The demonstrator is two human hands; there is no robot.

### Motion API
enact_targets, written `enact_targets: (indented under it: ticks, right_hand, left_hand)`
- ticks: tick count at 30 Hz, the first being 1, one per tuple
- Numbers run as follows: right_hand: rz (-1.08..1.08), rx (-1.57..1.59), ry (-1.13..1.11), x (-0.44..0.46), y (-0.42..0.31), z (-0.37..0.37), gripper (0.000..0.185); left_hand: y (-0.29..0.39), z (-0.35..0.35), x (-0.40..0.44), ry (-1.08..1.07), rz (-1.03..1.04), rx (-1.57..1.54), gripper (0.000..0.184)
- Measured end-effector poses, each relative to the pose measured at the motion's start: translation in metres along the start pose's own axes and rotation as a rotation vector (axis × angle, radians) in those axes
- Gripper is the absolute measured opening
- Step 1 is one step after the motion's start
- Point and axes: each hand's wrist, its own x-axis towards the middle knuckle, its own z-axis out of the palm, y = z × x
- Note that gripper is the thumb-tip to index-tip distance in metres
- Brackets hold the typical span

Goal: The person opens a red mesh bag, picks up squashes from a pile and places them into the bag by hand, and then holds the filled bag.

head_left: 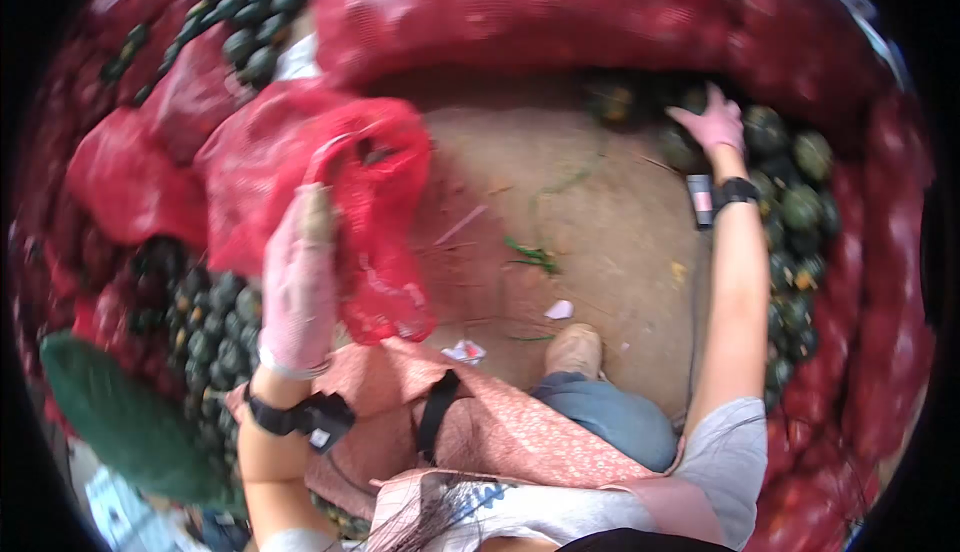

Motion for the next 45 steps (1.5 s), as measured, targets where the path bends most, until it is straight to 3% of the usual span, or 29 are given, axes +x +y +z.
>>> enact_targets:
  ticks: [2,3,5,9,10,12,13,14,15,16,17,19,20,21,22,23,27,31,32,33,34,35,37,38,39,40,41,42,45]
  right_hand:
    - [0.08,-0.094,-0.058,0.0,-0.021,-0.004,0.088]
    - [0.051,-0.129,-0.063,-0.007,-0.029,-0.012,0.087]
    - [-0.042,-0.174,-0.087,-0.033,-0.037,-0.025,0.076]
    - [-0.598,0.946,-0.783,-0.114,-0.045,-0.03,0.064]
    - [-0.554,1.047,-1.09,-0.143,-0.07,-0.037,0.064]
    - [-0.253,1.092,-1.584,-0.202,-0.134,-0.029,0.058]
    - [-0.321,1.12,-1.55,-0.223,-0.149,-0.025,0.055]
    - [-0.594,1.202,-1.31,-0.243,-0.162,-0.026,0.053]
    - [-0.951,1.26,-0.886,-0.256,-0.172,-0.018,0.05]
    - [-1.134,1.262,-0.582,-0.256,-0.181,-0.017,0.048]
    - [-0.737,1.321,-1.026,-0.244,-0.163,-0.049,0.049]
    - [-0.715,0.825,-0.381,-0.196,-0.106,-0.04,0.043]
    - [-0.613,0.336,0.236,-0.165,-0.073,-0.034,0.038]
    - [-0.256,-0.165,0.088,-0.144,-0.023,-0.038,0.043]
    - [0.129,-0.362,-0.132,-0.133,0.007,-0.054,0.054]
    - [0.337,-0.412,-0.114,-0.122,0.054,-0.03,0.076]
    - [0.151,-0.264,-0.296,-0.107,0.112,0.008,0.092]
    - [-0.053,-0.348,-0.287,-0.126,0.085,0.013,0.089]
    - [0.004,0.01,-0.599,-0.136,0.051,-0.018,0.087]
    - [-0.303,0.416,-0.625,-0.145,0.048,0.014,0.084]
    - [-0.284,0.837,-0.851,-0.166,0.014,0.017,0.081]
    - [-0.391,0.965,-0.778,-0.184,-0.02,0.025,0.079]
    - [-0.32,1.493,-0.9,-0.186,-0.048,0.001,0.071]
    - [-0.354,1.61,-0.798,-0.162,-0.057,0.001,0.07]
    - [-0.389,1.272,-0.363,-0.127,-0.062,0.026,0.066]
    - [-0.349,0.381,0.056,-0.102,-0.05,0.003,0.066]
    - [-0.242,-0.139,0.011,-0.08,-0.048,-0.005,0.068]
    - [-0.186,-0.412,-0.259,-0.053,-0.046,-0.01,0.084]
    - [-0.303,-0.545,-0.311,-0.043,-0.044,0.004,0.085]
  left_hand:
    - [0.005,0.004,0.001,0.005,0.055,-0.061,0.036]
    - [0.004,-0.007,0.002,-0.06,-0.071,0.059,0.045]
    - [0.0,-0.01,0.005,-0.085,-0.075,-0.019,0.043]
    - [0.002,0.0,0.015,-0.115,0.008,-0.184,0.031]
    - [0.007,0.003,0.014,-0.114,0.022,-0.147,0.029]
    - [-0.006,-0.004,0.005,-0.047,0.309,0.352,0.03]
    - [-0.007,-0.003,0.003,-0.021,0.184,0.272,0.033]
    - [-0.008,-0.001,0.001,0.015,0.063,0.188,0.035]
    - [0.003,-0.002,-0.004,0.038,-0.397,-0.136,0.039]
    - [0.002,-0.009,-0.006,-0.068,-0.36,-0.316,0.044]
    - [-0.002,-0.013,-0.007,-0.102,-0.331,-0.295,0.047]
    - [-0.004,-0.016,-0.009,-0.118,-0.29,-0.252,0.051]
    - [-0.002,-0.013,-0.009,-0.102,-0.279,-0.23,0.05]
    - [-0.001,-0.01,-0.009,-0.086,-0.268,-0.208,0.049]
    - [-0.008,-0.006,-0.008,-0.072,-0.28,-0.25,0.048]
    - [-0.01,-0.003,-0.008,-0.048,-0.292,-0.238,0.046]
    - [-0.024,0.007,-0.003,0.094,-0.333,-0.138,0.04]
    - [-0.027,-0.004,0.0,-0.064,-0.297,-0.113,0.043]
    - [-0.026,-0.002,0.0,-0.043,-0.253,-0.087,0.046]
    - [-0.027,0.002,-0.002,-0.024,-0.217,-0.055,0.049]
    - [-0.026,0.005,-0.003,-0.012,-0.181,-0.015,0.052]
    - [-0.027,0.008,-0.004,-0.009,-0.195,-0.042,0.052]
    - [-0.026,0.007,-0.003,0.002,-0.221,-0.097,0.051]
    - [-0.02,0.006,-0.003,0.019,-0.227,-0.099,0.05]
    - [-0.015,0.005,-0.004,0.036,-0.233,-0.101,0.049]
    - [-0.014,0.003,-0.005,0.04,-0.225,-0.1,0.049]
    - [-0.016,0.001,-0.006,0.045,-0.225,-0.103,0.048]
    - [-0.022,-0.003,-0.007,0.002,-0.174,-0.077,0.048]
    - [-0.021,-0.002,-0.008,0.072,-0.272,-0.076,0.051]
